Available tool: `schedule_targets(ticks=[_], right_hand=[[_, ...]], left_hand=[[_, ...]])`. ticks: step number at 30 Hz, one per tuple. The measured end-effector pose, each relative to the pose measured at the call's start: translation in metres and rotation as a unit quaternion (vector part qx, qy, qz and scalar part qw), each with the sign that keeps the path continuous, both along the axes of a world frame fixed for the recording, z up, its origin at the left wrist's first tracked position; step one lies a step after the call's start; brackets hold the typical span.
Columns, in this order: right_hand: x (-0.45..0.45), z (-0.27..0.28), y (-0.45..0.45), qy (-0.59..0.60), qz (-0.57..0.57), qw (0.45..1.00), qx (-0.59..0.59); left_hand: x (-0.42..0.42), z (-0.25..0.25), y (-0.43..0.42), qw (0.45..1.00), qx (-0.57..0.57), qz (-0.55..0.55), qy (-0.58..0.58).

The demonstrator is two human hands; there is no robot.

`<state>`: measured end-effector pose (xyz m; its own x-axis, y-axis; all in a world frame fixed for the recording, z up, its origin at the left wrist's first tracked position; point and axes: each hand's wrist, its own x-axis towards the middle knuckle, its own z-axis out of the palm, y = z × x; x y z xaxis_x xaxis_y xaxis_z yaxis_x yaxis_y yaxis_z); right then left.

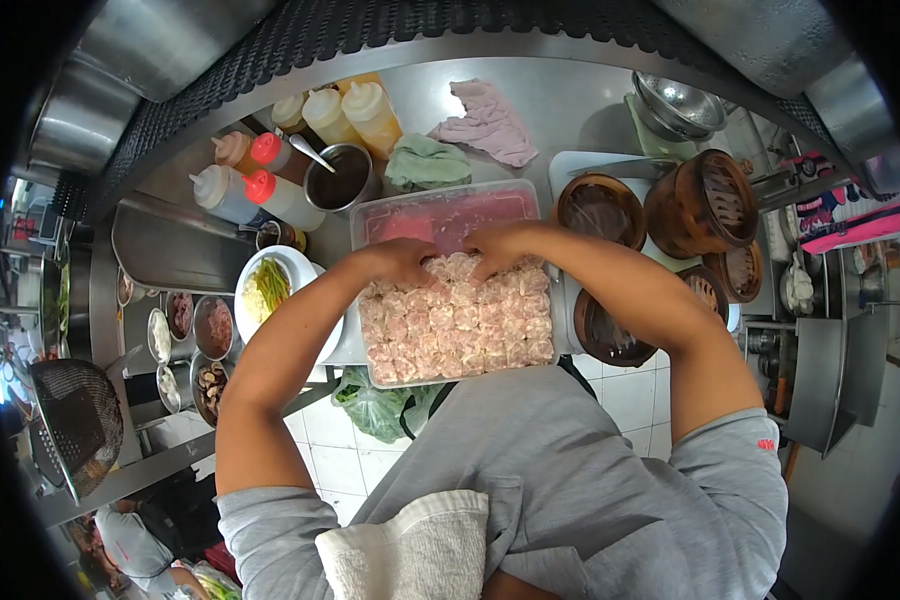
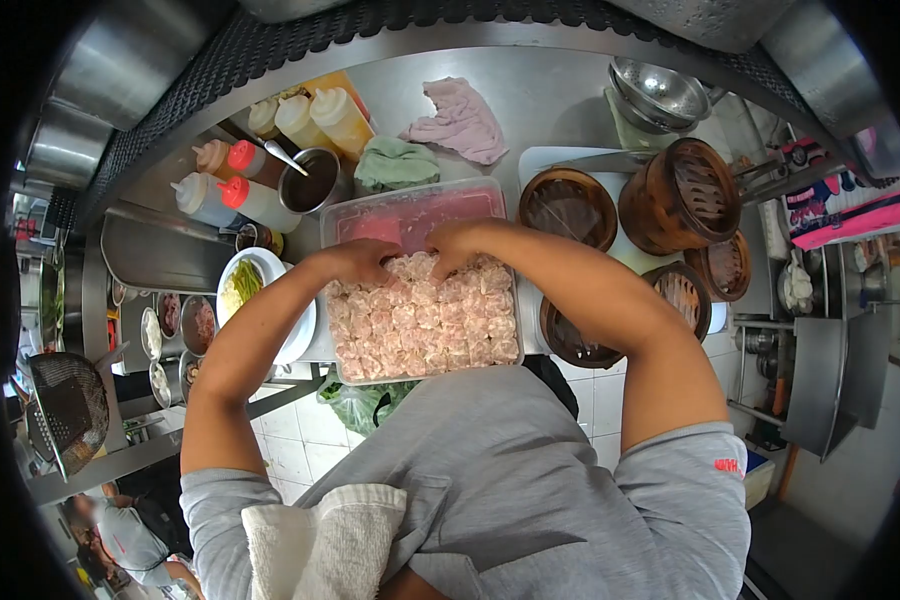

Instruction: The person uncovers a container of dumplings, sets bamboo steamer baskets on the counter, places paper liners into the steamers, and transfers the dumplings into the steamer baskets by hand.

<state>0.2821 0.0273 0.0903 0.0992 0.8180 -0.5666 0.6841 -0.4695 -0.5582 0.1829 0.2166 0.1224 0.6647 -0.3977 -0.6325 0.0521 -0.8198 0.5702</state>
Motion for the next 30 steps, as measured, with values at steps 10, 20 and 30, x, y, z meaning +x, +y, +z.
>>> schedule_targets(ticks=[10, 20, 30], right_hand=[[-0.005, 0.009, -0.002, -0.035, 0.013, 0.999, 0.003], [0.015, 0.008, -0.004, 0.053, 0.017, 0.998, -0.013], [0.001, 0.008, 0.027, 0.102, 0.02, 0.994, 0.024]], left_hand=[[-0.001, -0.002, -0.001, 0.999, 0.026, 0.001, -0.019], [-0.004, 0.004, 0.056, 0.99, 0.037, -0.022, 0.131], [-0.017, 0.013, 0.058, 0.997, -0.031, 0.02, 0.062]])
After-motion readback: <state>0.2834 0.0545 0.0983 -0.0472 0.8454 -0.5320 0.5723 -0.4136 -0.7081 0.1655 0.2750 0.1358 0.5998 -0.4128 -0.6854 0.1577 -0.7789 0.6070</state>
